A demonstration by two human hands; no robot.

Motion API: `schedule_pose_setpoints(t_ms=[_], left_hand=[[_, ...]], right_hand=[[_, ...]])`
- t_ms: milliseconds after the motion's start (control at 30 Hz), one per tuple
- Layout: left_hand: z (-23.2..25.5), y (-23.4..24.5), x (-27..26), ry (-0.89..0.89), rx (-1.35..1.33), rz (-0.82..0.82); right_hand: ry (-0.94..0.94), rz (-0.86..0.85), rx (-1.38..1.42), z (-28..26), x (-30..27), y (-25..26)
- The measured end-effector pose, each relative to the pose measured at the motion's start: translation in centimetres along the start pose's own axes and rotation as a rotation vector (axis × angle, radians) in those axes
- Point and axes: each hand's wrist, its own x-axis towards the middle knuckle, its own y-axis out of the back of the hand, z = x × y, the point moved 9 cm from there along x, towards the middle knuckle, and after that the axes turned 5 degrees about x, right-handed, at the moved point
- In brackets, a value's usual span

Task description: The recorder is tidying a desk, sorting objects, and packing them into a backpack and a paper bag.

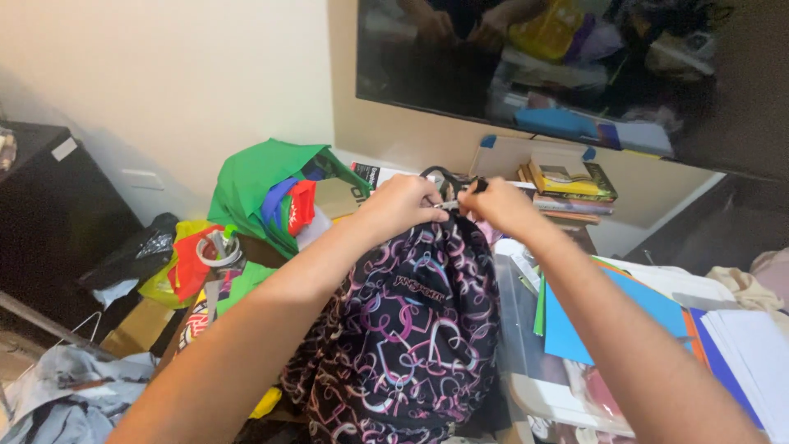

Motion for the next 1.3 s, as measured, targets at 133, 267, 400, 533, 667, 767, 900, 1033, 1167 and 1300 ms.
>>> schedule_pose_setpoints(t_ms=[133,267,400,533,667,767,900,1033,1167,1300], left_hand=[[0.6,0.1,-0.1,-0.080,0.021,-0.034],[1.3,0.5,-0.2,-0.106,0.003,-0.095],[1.4,1.3,-0.8,-0.191,0.031,-0.109],[-1.4,2.9,-1.9,-0.137,0.003,-0.112],[-3.2,3.3,-2.2,-0.011,0.033,-0.111],[-3.9,2.1,-2.0,0.084,0.034,-0.152],[3.0,1.7,-1.8,-0.183,-0.092,-0.052],[8.0,0.1,-2.5,-0.283,0.248,-0.117],[5.4,-2.0,-2.5,-0.163,0.401,-0.408],[5.7,0.6,-1.9,-0.226,0.382,-0.380]], right_hand=[[-0.002,-0.043,0.023,0.1,-1.4,-0.1],[-0.151,-0.134,0.134,0.4,-2.6,-0.1],[-0.208,-0.152,0.136,1.5,-3.6,0.5],[-0.236,-0.244,0.046,8.4,-2.9,0.6],[-0.369,-0.433,-0.045,10.4,-5.2,-1.5],[-0.368,-0.411,-0.158,8.2,-5.6,-1.3],[-0.156,-0.191,-0.405,-0.9,-7.1,2.6],[-0.065,-0.205,-0.217,-1.9,-8.1,2.3],[-0.152,-0.281,-0.080,2.1,-7.4,1.2],[-0.255,-0.379,0.121,3.6,-7.1,-0.1]])
